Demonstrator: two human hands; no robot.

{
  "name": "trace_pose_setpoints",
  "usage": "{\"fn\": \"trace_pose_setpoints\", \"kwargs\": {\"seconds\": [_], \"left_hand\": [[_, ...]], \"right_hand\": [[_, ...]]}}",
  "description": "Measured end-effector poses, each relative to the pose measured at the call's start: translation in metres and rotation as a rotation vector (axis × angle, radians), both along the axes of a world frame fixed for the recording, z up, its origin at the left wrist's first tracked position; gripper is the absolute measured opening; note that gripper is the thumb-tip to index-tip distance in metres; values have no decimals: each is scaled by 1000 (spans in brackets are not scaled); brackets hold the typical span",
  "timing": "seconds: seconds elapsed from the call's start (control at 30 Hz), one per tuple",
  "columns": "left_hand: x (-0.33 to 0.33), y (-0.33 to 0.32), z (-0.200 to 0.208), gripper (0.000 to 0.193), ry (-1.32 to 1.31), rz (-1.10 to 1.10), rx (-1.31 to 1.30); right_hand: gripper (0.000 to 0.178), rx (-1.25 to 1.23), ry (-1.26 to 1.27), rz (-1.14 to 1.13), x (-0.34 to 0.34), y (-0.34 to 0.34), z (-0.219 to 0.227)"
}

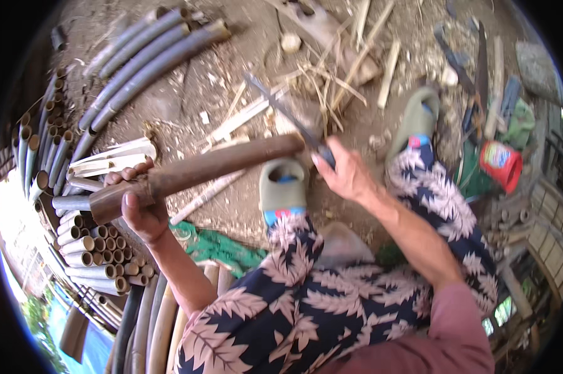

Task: The person shaves a piece of bamboo using a knife while sitting on the floor among several bamboo poles.

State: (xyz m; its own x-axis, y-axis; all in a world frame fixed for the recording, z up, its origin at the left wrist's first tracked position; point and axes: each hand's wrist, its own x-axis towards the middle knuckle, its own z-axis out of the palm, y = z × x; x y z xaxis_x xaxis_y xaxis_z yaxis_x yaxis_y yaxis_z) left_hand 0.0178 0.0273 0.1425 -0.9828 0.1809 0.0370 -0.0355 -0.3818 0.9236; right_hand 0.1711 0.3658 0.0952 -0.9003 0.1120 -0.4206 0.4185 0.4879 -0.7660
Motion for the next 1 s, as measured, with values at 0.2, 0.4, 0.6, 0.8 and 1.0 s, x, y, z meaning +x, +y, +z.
{"fn": "trace_pose_setpoints", "kwargs": {"seconds": [0.2, 0.4, 0.6, 0.8, 1.0], "left_hand": [[0, -21, 5, 51, 28, -247, -61], [10, 25, 22, 38, -169, 200, 145], [11, 19, 21, 24, -272, 502, -50], [12, 26, 24, 20, -187, 466, -63], [19, 22, 23, 30, -21, 198, 75]], "right_hand": [[35, 63, 140, -50, 21, -9, -28], [32, -8, -90, -73, 22, -6, -22], [29, -7, 626, -183, 5, -28, 18], [34, 78, 106, 4, 9, 1, -24], [31, 86, 443, -79, 22, -21, -21]]}}
